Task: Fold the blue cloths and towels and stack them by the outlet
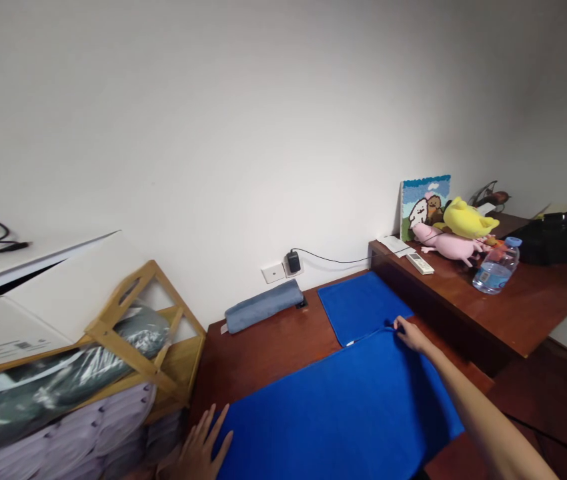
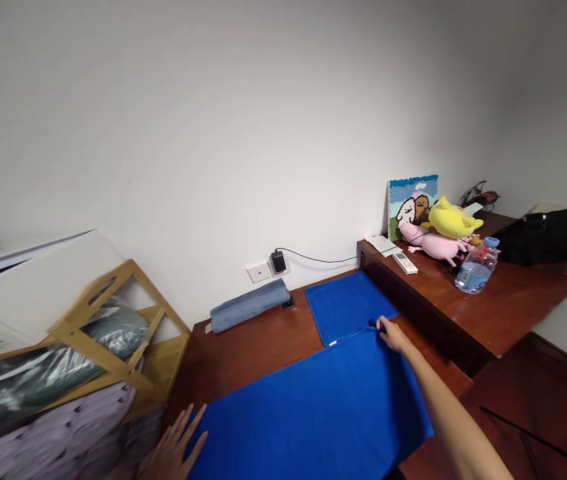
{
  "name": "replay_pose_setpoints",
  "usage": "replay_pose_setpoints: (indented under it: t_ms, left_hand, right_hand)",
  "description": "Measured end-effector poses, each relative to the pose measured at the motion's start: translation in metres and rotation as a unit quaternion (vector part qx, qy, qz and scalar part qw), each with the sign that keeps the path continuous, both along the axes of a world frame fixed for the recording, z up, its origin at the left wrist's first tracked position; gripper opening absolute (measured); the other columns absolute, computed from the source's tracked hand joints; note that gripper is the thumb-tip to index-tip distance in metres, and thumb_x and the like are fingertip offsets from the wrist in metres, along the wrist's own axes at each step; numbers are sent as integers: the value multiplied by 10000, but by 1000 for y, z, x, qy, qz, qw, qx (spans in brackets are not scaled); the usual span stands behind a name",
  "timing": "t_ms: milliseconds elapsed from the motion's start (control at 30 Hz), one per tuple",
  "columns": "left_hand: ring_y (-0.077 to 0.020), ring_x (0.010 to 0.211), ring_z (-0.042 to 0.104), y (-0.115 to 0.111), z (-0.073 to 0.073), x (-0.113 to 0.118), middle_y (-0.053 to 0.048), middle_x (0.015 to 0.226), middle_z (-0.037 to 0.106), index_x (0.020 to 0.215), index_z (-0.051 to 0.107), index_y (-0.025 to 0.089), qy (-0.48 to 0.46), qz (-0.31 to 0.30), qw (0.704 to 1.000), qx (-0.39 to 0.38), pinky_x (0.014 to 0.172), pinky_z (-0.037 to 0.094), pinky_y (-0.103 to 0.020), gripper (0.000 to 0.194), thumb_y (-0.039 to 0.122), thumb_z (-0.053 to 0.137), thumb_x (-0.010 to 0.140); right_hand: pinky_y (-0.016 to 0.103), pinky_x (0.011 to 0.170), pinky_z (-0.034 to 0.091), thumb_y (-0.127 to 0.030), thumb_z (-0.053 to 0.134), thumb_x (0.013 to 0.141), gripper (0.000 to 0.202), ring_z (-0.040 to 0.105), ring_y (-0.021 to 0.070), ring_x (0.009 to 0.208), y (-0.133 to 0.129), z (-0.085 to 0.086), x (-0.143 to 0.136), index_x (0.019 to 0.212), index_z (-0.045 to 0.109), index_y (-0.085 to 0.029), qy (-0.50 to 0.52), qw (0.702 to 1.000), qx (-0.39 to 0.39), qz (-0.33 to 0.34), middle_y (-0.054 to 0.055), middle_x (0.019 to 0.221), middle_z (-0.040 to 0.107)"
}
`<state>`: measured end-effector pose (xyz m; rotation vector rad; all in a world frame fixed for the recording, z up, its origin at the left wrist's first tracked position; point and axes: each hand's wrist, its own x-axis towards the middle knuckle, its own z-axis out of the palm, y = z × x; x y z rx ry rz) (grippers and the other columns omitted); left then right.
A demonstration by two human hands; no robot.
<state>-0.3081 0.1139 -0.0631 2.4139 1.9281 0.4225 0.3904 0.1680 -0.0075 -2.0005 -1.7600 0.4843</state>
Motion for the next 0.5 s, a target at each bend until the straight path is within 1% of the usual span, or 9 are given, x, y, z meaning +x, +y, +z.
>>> replay_pose_setpoints:
  t_ms: [100, 200, 267, 367, 500]
  left_hand:
    - [-286, 1538, 423, 2, -4, -1, -85, 1651, 479, 1554, 539, 230, -2, 1, 1000, 6, 1255, 378, -516, 669, 566, 391, 995]
    - [-290, 1530, 437, 2, -4, 0, -78, 1635, 505, 1542, 556, 244, -8, 5, 1000, 16, 1248, 392, -511, 658, 567, 404, 989]
    - [-292, 1532, 434, 1, -2, 0, -76, 1636, 505, 1540, 559, 244, -13, 9, 1000, 18, 1244, 399, -507, 655, 563, 398, 992]
    - [-286, 1534, 433, -1, 2, 1, -70, 1642, 497, 1544, 554, 249, -17, 16, 1000, 7, 1241, 405, -498, 657, 563, 384, 993]
    - [-292, 1535, 430, -2, 6, 3, -54, 1644, 493, 1554, 541, 280, -13, 26, 999, -12, 1240, 400, -524, 644, 557, 407, 988]
  right_hand:
    - [321, 975, 516, -198, 525, 747, 268, 713, 209, 1073, 4, -5, 2, 953, 692, -234, 16, 999, 16, -23, 45, 1100, 777]
    - [343, 958, 540, -262, 527, 802, 261, 736, 236, 1043, 6, -16, 1, 926, 753, -223, 18, 997, 20, -71, 68, 1053, 791]
    - [365, 959, 550, -305, 501, 852, 320, 733, 256, 1064, 4, -25, -1, 975, 784, -217, 11, 994, 27, -101, 89, 1075, 792]
    - [405, 1002, 534, -318, 440, 910, 412, 698, 274, 1145, -3, -37, -9, 1106, 787, -210, -9, 990, 42, -137, 112, 1211, 759]
    - [453, 1032, 506, -326, 416, 959, 443, 647, 299, 1196, -14, -45, -22, 1243, 748, -252, -43, 983, 61, -165, 115, 1320, 692]
